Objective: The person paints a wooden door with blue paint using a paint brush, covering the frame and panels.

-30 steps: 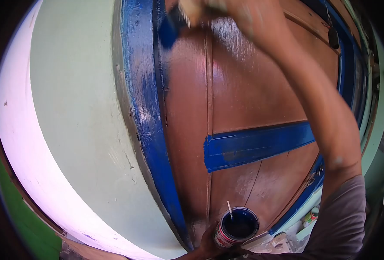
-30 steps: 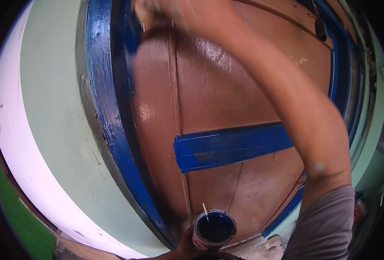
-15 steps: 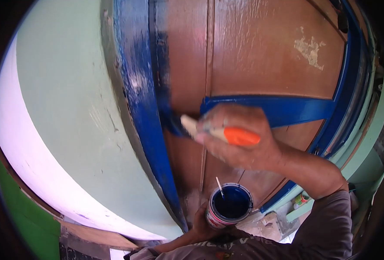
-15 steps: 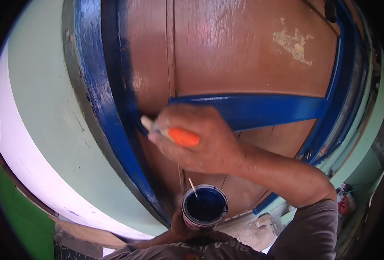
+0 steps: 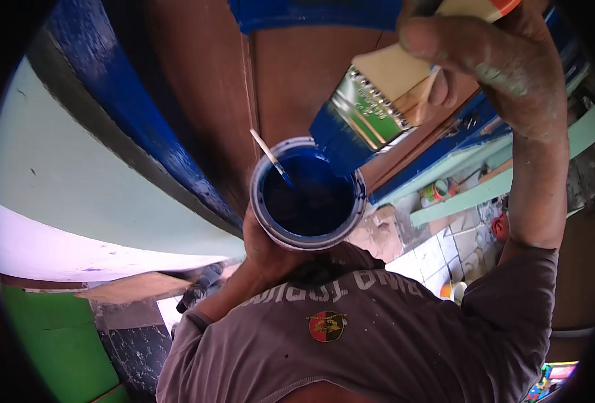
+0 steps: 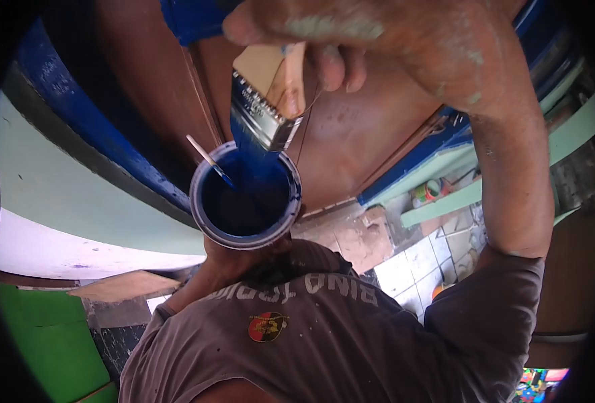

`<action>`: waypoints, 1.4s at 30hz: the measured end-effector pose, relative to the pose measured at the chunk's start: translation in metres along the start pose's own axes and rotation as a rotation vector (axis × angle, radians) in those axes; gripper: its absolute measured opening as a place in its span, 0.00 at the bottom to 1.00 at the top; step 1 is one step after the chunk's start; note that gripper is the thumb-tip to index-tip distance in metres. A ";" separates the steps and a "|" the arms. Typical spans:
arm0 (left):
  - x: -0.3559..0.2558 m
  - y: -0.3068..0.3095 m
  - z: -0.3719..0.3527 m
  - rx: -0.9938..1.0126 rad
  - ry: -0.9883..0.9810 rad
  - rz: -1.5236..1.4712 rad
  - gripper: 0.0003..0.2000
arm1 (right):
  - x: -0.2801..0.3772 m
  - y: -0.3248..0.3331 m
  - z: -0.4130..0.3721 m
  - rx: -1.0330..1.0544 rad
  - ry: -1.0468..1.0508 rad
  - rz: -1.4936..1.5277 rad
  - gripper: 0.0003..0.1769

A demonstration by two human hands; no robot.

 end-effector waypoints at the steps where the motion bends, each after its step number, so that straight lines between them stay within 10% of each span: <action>1: -0.001 0.004 -0.001 -0.015 -0.005 0.005 0.37 | -0.003 -0.007 -0.006 0.042 -0.012 -0.041 0.09; 11: -0.008 0.016 -0.011 -0.075 -0.092 0.043 0.32 | 0.006 -0.056 -0.009 0.465 -0.113 -0.282 0.11; 27: -0.008 0.022 -0.012 -0.055 -0.013 0.083 0.35 | -0.004 -0.057 -0.022 0.360 -0.109 -0.322 0.10; 36: -0.004 0.011 -0.008 -0.128 -0.008 0.152 0.44 | -0.042 -0.003 -0.047 0.018 -0.109 0.150 0.14; 42: -0.008 0.002 -0.010 0.031 0.049 0.090 0.39 | -0.132 -0.053 -0.109 -0.255 -0.528 0.953 0.16</action>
Point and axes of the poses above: each hand's wrist, its own z-axis towards the middle knuckle, its own y-axis out of the back of the hand, x = y × z, the point moved 8 cm from there along z, towards the middle knuckle, and after that the axes turned 9 degrees about -z, right-handed, at the moved point
